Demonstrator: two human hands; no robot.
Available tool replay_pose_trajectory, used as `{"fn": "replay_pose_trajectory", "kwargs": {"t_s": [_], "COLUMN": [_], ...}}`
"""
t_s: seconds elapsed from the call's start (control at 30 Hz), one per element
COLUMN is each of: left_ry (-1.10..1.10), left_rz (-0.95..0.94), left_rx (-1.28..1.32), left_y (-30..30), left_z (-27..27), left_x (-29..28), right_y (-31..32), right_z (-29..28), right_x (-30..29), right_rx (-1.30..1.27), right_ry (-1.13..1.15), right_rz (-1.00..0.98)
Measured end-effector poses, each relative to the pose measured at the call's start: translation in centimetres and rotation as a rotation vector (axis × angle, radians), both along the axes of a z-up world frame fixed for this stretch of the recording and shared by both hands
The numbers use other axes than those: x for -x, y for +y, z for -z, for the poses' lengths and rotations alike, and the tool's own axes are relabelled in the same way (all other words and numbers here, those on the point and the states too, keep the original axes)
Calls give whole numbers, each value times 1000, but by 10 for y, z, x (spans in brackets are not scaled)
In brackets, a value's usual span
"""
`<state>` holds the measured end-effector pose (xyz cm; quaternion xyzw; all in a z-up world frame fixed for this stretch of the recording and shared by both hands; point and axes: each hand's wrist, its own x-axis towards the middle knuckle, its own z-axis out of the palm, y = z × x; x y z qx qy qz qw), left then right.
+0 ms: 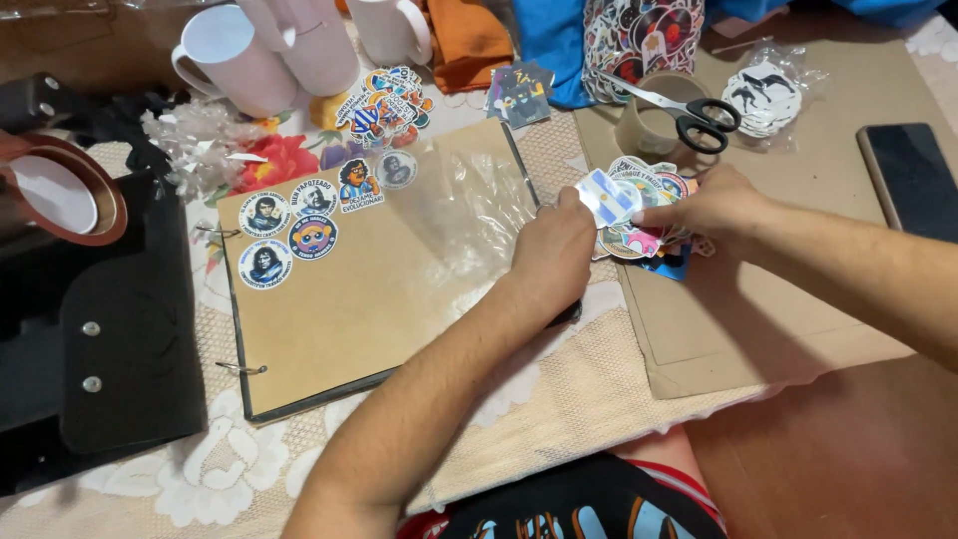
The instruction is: Peeling the adhesive backing off various decorative stickers and carefully applying them to the cover of a notebook.
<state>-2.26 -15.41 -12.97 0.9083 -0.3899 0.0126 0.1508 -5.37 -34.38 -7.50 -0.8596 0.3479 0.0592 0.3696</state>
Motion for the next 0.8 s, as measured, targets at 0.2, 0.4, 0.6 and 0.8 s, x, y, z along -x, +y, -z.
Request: {"fn": "replay_pose_trajectory", "kwargs": {"t_s": [0.2, 0.4, 0.6, 0.8], "left_ry": [5, 23, 374, 510], "left_rz": [-11, -9, -30, -33], "left_rx": [35, 115, 111, 252], "left_y": [6, 7, 14, 41], "left_z": [-8, -10, -29, -71], "left_x": [3, 3, 2, 6], "right_y": [22, 32, 42, 47], "right_z": [-3, -8, -37, -34], "right_x": [-5, -4, 2, 12], "right_rx": [25, -31, -432, -547], "right_ry": [-30, -68, -106, -159], "right_rz": [-27, 4, 162, 202]}}
